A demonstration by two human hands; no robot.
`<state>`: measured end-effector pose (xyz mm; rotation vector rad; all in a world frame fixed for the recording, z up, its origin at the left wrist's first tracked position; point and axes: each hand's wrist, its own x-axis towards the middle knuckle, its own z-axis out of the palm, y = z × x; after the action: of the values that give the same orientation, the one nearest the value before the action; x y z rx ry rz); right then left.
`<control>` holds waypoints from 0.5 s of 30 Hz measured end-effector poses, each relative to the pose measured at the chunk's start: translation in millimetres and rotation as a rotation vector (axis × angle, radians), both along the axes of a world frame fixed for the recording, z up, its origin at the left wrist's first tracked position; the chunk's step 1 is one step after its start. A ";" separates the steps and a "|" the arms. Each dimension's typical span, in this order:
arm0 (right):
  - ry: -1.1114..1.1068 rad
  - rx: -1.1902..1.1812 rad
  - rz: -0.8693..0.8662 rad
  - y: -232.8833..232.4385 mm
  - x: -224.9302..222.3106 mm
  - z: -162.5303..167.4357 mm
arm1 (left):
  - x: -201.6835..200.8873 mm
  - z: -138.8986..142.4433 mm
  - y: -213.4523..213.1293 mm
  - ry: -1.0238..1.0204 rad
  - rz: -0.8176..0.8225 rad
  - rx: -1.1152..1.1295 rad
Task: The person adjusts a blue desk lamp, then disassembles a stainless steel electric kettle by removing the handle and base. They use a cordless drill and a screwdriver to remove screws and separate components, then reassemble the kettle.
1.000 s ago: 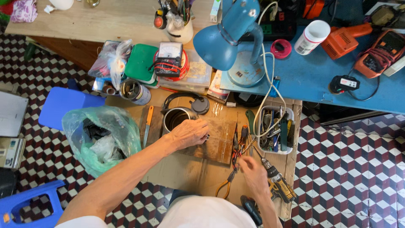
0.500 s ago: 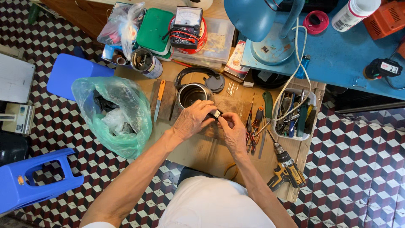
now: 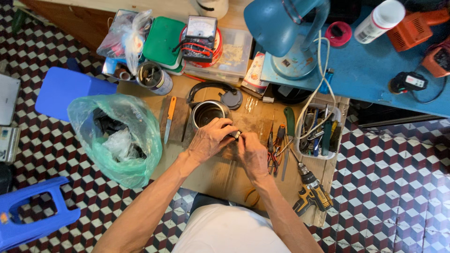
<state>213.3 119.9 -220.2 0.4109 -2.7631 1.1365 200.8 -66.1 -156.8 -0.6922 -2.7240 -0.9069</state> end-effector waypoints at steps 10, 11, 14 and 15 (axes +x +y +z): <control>-0.366 -0.535 -0.214 22.1 -6.5 33.6 | -3.3 13.5 4.5 -0.005 -0.019 -0.028; -0.477 -0.705 -0.287 34.3 -11.8 35.6 | -2.8 14.4 3.9 0.002 -0.021 -0.009; -0.445 -0.888 -0.404 78.6 -47.5 39.8 | -4.3 18.3 5.5 -0.003 -0.013 0.015; -0.403 -0.927 -0.437 93.8 -61.4 41.4 | -5.1 20.0 8.1 -0.010 -0.006 0.018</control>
<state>151.9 213.7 -178.8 -0.5399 -2.0332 2.2884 195.8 -58.0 -136.8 -0.6947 -2.7202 -0.9375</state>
